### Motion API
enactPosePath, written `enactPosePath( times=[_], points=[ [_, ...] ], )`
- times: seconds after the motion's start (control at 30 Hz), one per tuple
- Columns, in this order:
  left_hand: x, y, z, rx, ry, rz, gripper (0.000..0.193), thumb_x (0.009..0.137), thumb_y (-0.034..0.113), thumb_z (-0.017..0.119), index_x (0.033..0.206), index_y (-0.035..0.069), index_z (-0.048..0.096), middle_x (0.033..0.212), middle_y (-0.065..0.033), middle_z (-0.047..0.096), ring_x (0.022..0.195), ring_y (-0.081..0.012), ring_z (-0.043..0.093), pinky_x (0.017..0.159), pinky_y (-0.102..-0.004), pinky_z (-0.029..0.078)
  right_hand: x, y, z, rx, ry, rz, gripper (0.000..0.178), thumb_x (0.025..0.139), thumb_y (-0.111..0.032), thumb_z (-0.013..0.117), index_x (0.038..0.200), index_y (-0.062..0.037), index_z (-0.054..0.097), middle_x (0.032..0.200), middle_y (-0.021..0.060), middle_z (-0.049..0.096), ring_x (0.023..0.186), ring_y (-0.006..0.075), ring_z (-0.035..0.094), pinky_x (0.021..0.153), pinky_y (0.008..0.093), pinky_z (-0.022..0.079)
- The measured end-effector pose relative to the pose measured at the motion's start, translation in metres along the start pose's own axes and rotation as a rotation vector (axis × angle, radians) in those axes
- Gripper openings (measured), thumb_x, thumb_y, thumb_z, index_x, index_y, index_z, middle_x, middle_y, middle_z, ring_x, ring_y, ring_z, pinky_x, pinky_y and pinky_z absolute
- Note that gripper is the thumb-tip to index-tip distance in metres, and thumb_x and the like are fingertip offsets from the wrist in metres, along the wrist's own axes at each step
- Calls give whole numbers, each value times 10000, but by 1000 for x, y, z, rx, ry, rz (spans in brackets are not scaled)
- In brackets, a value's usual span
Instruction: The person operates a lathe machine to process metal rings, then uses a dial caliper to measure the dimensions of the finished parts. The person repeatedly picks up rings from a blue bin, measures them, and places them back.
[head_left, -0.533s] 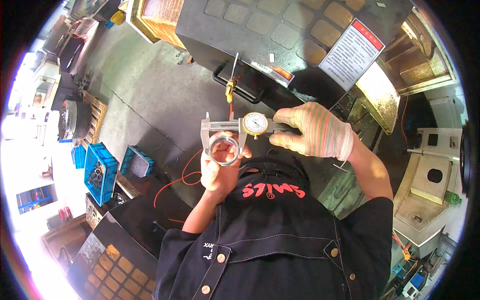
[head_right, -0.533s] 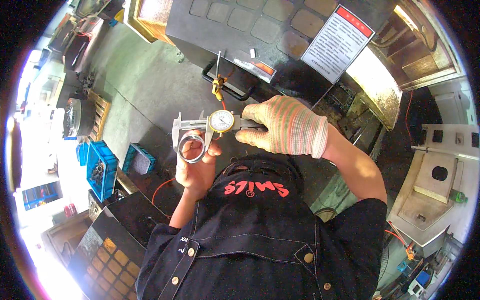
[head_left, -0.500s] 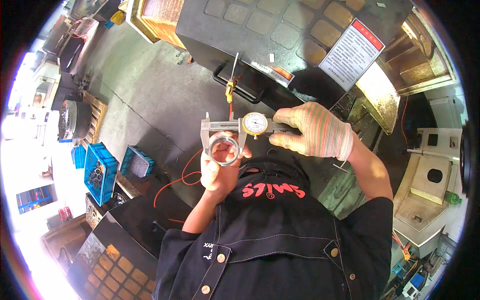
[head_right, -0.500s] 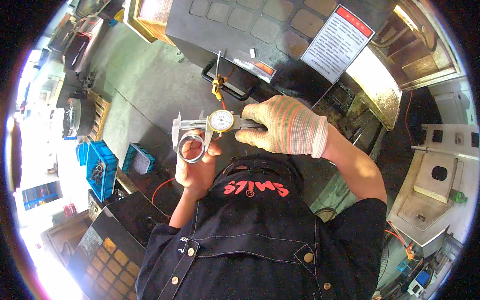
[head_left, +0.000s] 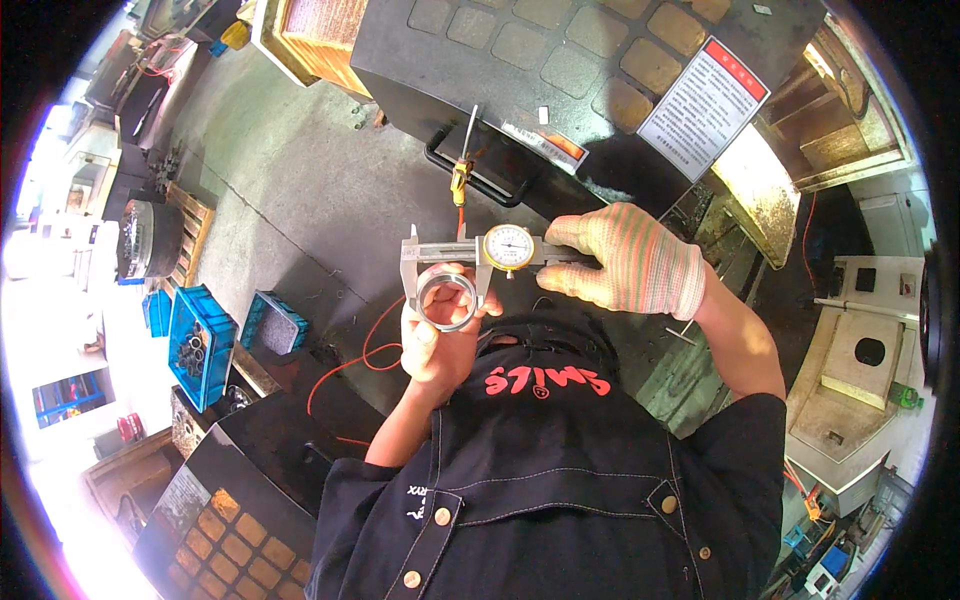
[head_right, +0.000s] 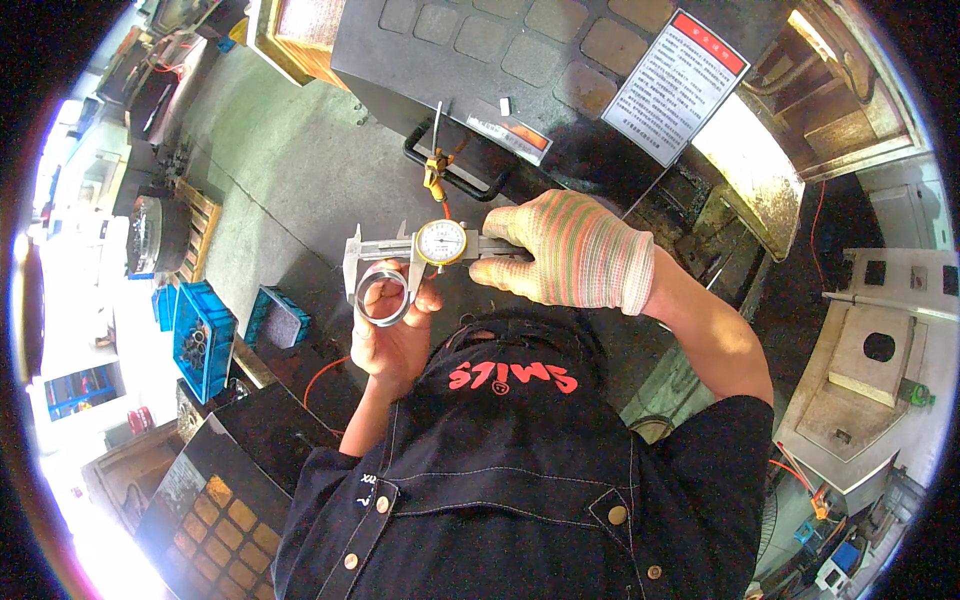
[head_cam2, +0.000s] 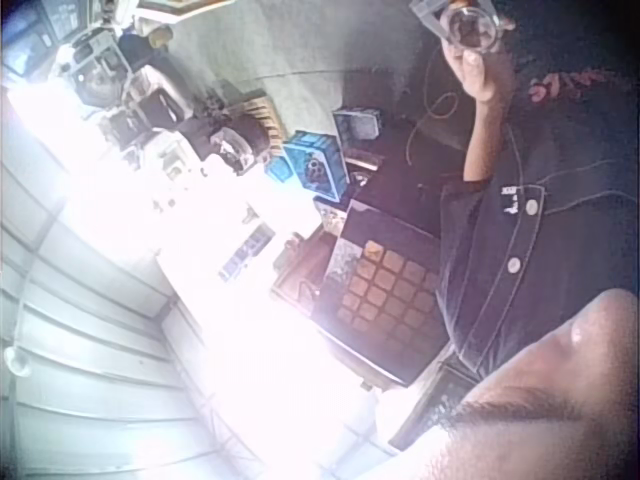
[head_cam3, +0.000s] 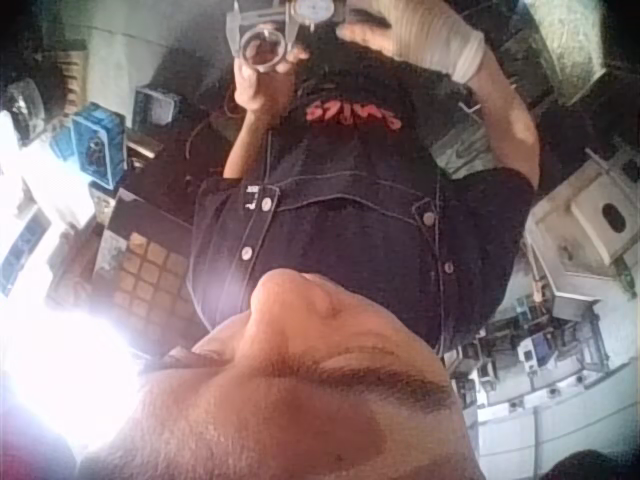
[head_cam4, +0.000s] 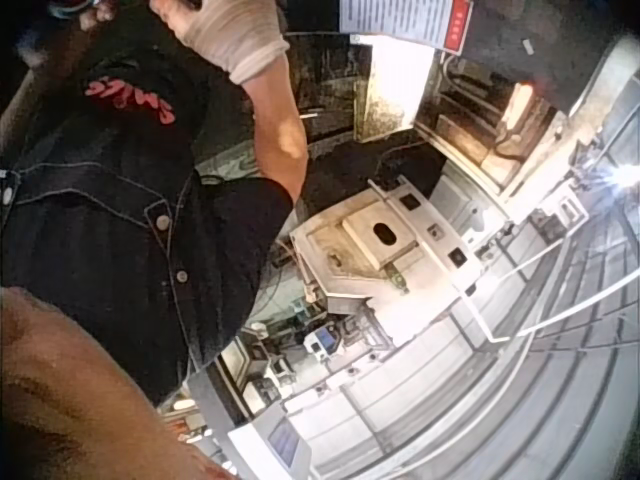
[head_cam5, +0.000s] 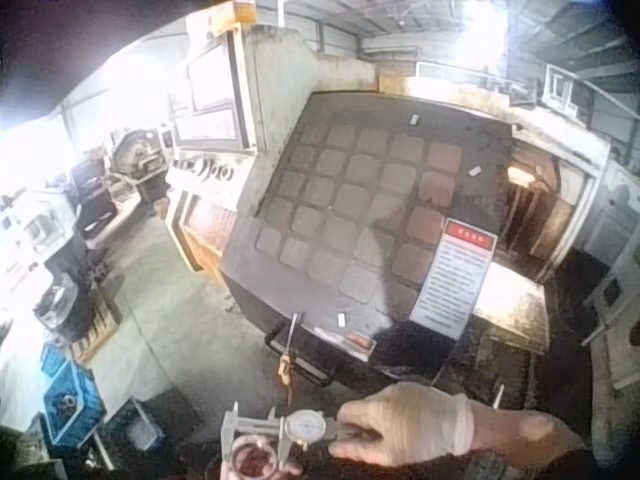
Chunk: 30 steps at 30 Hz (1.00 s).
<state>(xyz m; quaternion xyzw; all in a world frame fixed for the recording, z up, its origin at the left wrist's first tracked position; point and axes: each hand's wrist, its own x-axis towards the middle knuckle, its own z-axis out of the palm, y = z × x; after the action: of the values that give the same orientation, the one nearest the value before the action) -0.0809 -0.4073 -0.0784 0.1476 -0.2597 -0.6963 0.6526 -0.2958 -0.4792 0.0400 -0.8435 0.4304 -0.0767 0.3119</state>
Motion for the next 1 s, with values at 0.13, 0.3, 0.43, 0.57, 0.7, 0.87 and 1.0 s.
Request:
enactPosePath(
  times=[0.13, 0.3, 0.43, 0.57, 0.7, 0.87, 1.0],
  points=[
    [1, 0, 2, 12, 9, -4, 646, 745, 337, 711, 1212, -37, 467, 1104, -173, 561, 908, -308, 583, 799, -436, 473, 0, 1, 0, -2, -9, 10, 387, 798, -402, 630, 852, -19, 620, 727, 198, 626, 710, 371, 621, 632, 427, 481],
    [2, 0, 2, 24, -10, 0, 647, 744, 344, 704, 1213, -35, 471, 1094, -177, 565, 899, -310, 584, 791, -426, 473, 0, 4, 1, -5, 4, 1, 411, 798, -420, 625, 869, -15, 624, 731, 198, 629, 711, 367, 624, 635, 428, 482],
    [2, -1, 2, 16, -19, 11, 649, 737, 350, 702, 1208, -35, 477, 1084, -178, 567, 892, -312, 586, 788, -417, 474, 0, 2, 0, -23, -16, 12, 422, 800, -436, 616, 887, -23, 630, 733, 197, 631, 715, 367, 625, 640, 436, 483],
    [1, -2, 3, 144, -38, 11, 661, 778, 464, 594, 1237, 7, 462, 1082, -141, 562, 882, -238, 569, 787, -344, 446, -1, 3, 0, -33, -25, 32, 418, 801, -448, 606, 896, -42, 635, 731, 193, 632, 717, 370, 624, 647, 443, 481],
    [0, -3, 0, 116, -67, 22, 636, 784, 453, 589, 1237, 21, 478, 1107, -125, 566, 912, -239, 566, 797, -353, 438, -1, 4, 1, -18, -11, 15, 415, 801, -451, 603, 872, -43, 630, 725, 195, 629, 715, 376, 621, 650, 443, 480],
    [-2, 0, 1, 90, -107, 30, 540, 810, 433, 577, 1212, 74, 540, 1239, -58, 530, 1032, -229, 546, 816, -363, 431, -2, -1, -2, -13, -36, 11, 423, 819, -465, 583, 835, -43, 617, 702, 206, 621, 704, 389, 613, 651, 447, 476],
    [0, 0, 0, 27, -164, 23, 586, 784, 402, 635, 1238, 56, 503, 1244, -68, 527, 1038, -213, 540, 817, -342, 428, -3, -4, -3, -53, -62, 32, 444, 824, -482, 569, 855, -41, 606, 711, 198, 628, 714, 384, 618, 670, 455, 480]
  ],
)
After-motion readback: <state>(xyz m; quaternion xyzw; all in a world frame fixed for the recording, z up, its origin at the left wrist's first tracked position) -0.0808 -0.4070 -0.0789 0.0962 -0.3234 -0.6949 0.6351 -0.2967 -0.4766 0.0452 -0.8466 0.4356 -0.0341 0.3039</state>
